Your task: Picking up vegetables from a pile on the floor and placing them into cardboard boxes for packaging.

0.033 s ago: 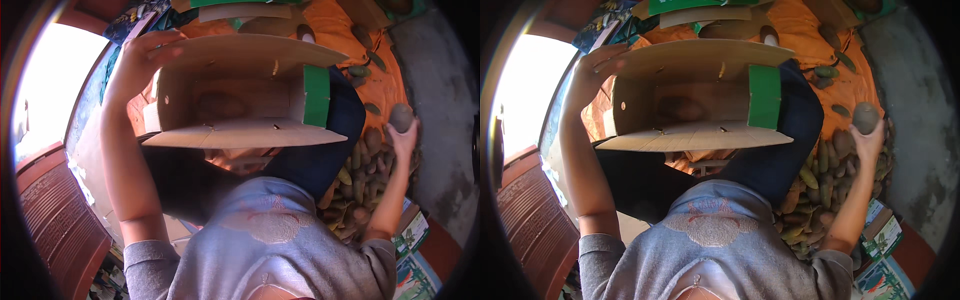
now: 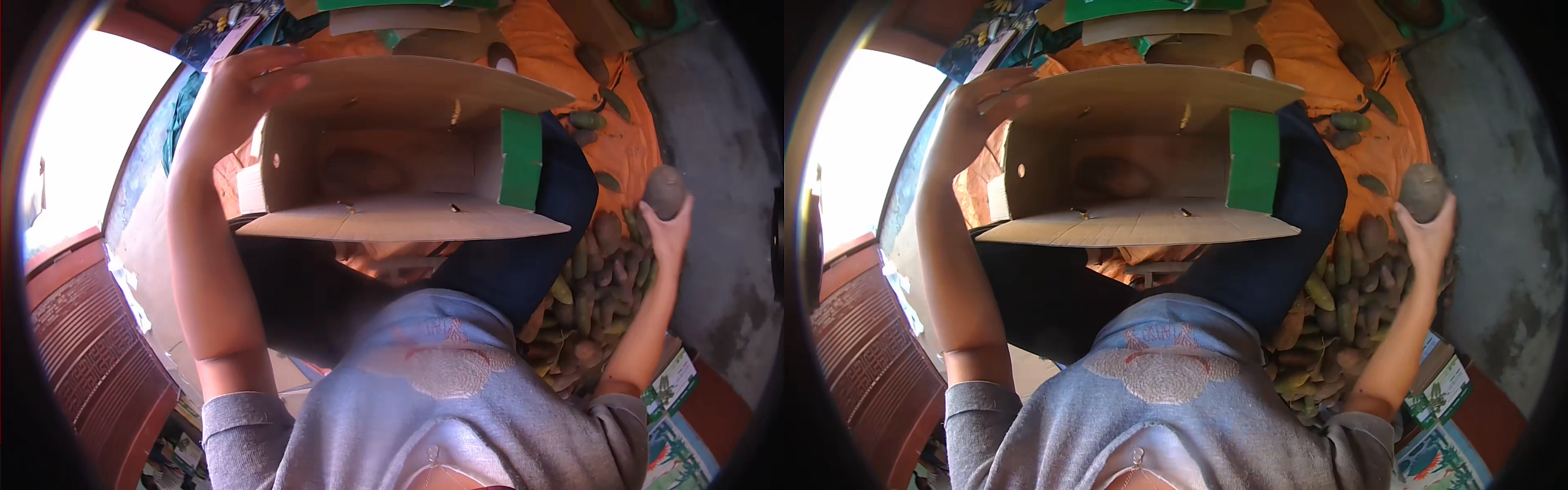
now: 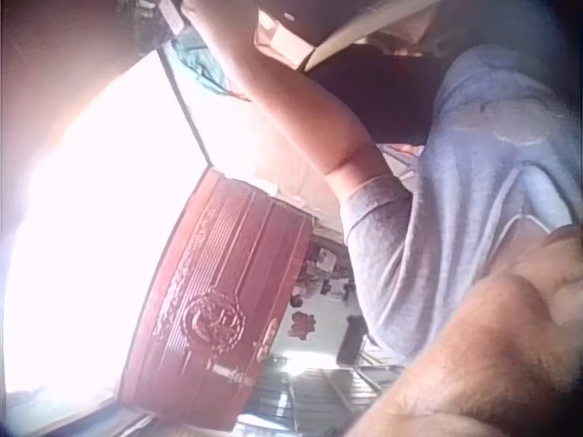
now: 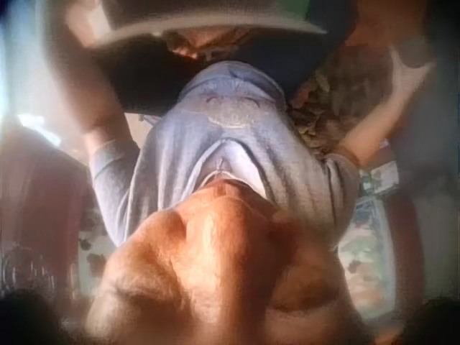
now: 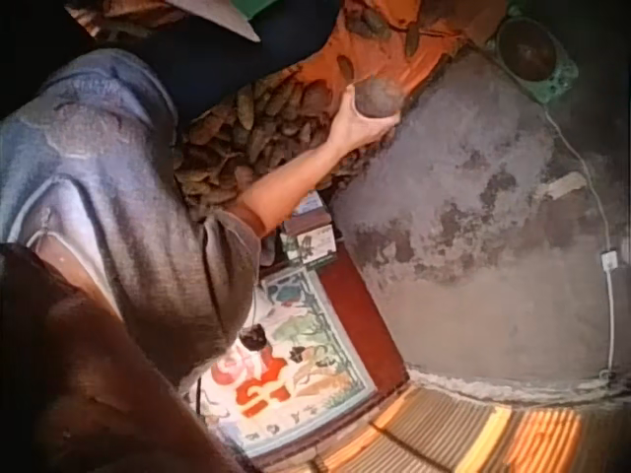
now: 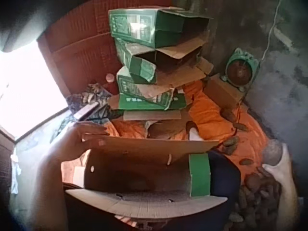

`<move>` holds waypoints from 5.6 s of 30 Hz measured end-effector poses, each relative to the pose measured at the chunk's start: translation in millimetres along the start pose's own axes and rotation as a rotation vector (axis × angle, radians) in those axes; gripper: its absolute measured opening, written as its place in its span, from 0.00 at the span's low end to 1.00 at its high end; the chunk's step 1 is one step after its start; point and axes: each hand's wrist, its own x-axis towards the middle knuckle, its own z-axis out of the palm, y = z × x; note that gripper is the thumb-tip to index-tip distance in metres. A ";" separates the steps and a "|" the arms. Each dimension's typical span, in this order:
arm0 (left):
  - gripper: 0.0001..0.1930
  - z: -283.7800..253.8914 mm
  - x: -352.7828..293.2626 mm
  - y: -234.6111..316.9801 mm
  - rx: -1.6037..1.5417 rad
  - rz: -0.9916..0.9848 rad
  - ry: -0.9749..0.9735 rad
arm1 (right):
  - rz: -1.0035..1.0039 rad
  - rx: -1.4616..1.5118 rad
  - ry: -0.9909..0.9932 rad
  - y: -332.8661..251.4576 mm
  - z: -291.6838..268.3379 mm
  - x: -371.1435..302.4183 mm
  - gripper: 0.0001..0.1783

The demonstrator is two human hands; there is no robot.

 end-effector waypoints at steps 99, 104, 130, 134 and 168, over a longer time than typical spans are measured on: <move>0.15 9.8 -23.0 9.7 0.284 0.010 0.085 | 0.023 0.369 -0.499 -95.3 -88.3 -19.4 0.47; 0.15 4.0 -34.7 3.3 0.327 0.050 0.074 | -0.501 0.339 -0.795 -249.2 -29.1 12.1 0.45; 0.11 7.0 -40.4 2.0 0.295 0.161 0.091 | -0.668 0.338 -1.024 -304.4 105.5 -4.4 0.27; 0.12 8.9 -37.1 7.4 0.339 0.059 0.013 | -0.493 0.759 -0.506 -244.1 50.1 0.3 0.19; 0.16 22.5 -10.3 13.8 0.124 -0.114 0.189 | 0.586 -0.657 -1.056 258.5 218.7 -264.9 0.47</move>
